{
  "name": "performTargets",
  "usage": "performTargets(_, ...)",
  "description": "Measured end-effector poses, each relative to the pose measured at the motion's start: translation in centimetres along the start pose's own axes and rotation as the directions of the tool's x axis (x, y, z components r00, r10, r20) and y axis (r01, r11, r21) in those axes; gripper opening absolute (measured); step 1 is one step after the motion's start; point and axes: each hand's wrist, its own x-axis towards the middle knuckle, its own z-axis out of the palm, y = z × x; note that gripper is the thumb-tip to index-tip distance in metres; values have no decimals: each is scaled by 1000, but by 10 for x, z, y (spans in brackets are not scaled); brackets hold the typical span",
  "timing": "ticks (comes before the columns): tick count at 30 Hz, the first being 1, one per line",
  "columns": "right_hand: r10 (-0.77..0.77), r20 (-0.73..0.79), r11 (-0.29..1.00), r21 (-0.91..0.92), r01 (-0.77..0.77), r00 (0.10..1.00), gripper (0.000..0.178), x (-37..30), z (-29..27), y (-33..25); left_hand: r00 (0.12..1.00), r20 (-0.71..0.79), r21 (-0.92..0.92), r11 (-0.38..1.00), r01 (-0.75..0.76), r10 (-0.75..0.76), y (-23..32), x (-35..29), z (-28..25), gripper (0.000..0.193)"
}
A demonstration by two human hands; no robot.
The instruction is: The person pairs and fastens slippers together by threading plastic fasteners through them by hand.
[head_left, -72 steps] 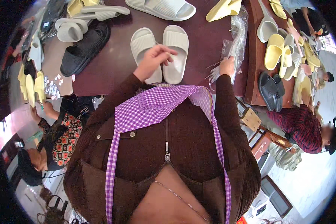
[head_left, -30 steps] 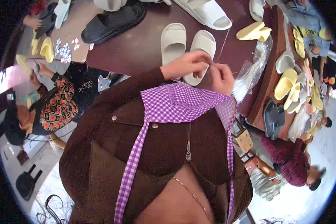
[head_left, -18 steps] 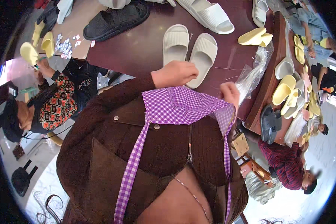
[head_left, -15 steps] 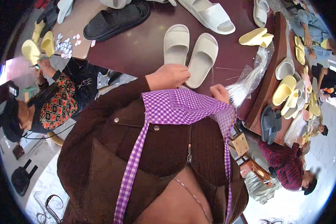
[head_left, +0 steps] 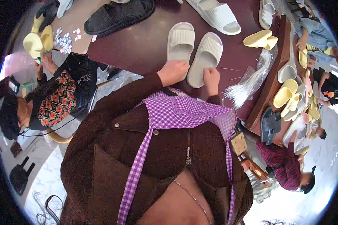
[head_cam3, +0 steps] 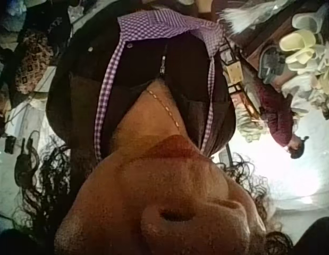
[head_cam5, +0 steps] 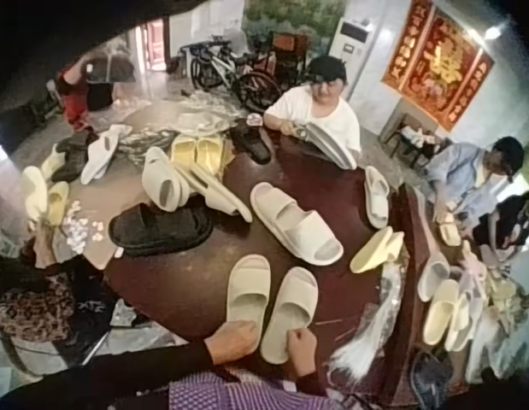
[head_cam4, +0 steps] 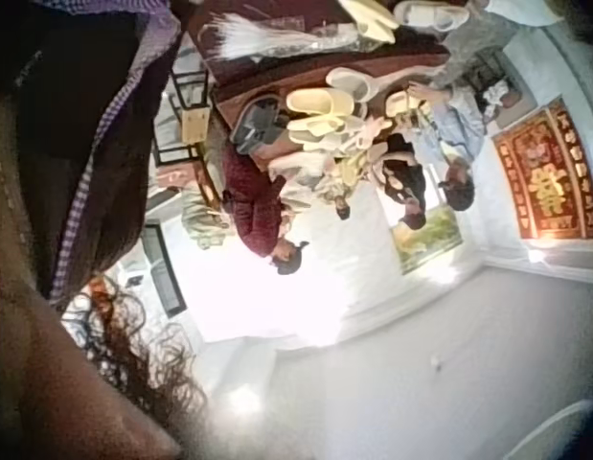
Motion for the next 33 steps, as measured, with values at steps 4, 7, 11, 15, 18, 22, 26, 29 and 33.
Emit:
performTargets(4, -121, -90, 990, -84, 114, 989, 21, 40, 15, -6, 994, 47, 95, 991, 95, -100, -4, 19, 21, 8)
performTargets(7, -55, -65, 997, 52, 58, 996, 21, 36, 12, -24, 989, 22, 108, 984, 141, -144, -10, 26, 31, 7)
performTargets(11, 32, 8, 964, 262, -34, 999, 22, 8, -20, -45, 979, 16, 111, 973, 201, -204, -19, 32, 37, 8)
performTargets(15, 72, -103, 929, 368, -29, 992, 23, 24, -46, -32, 984, -27, 146, 973, 177, -175, -28, 34, 33, 8)
performTargets(18, -33, -183, 975, 209, 72, 983, 25, 82, -56, 1, 989, -62, 153, 978, 140, -132, -32, 41, 32, 9)
performTargets(22, 127, 27, 983, -139, -122, 992, 25, 141, -51, 0, 992, -82, 117, 988, 101, -92, -40, 37, 32, 12)
performTargets(26, -125, -98, 987, -114, 113, 987, 21, 152, -38, -10, 990, -97, 82, 991, 108, -100, -46, 36, 35, 17)
performTargets(29, -199, -134, 977, -103, 186, 971, 18, 150, -32, -20, 988, -101, 60, 990, 127, -121, -52, 35, 36, 21)
performTargets(33, -394, -147, 915, 33, 403, 907, 11, 142, -28, -69, 990, -68, 31, 992, 125, -123, -53, 33, 39, 22)
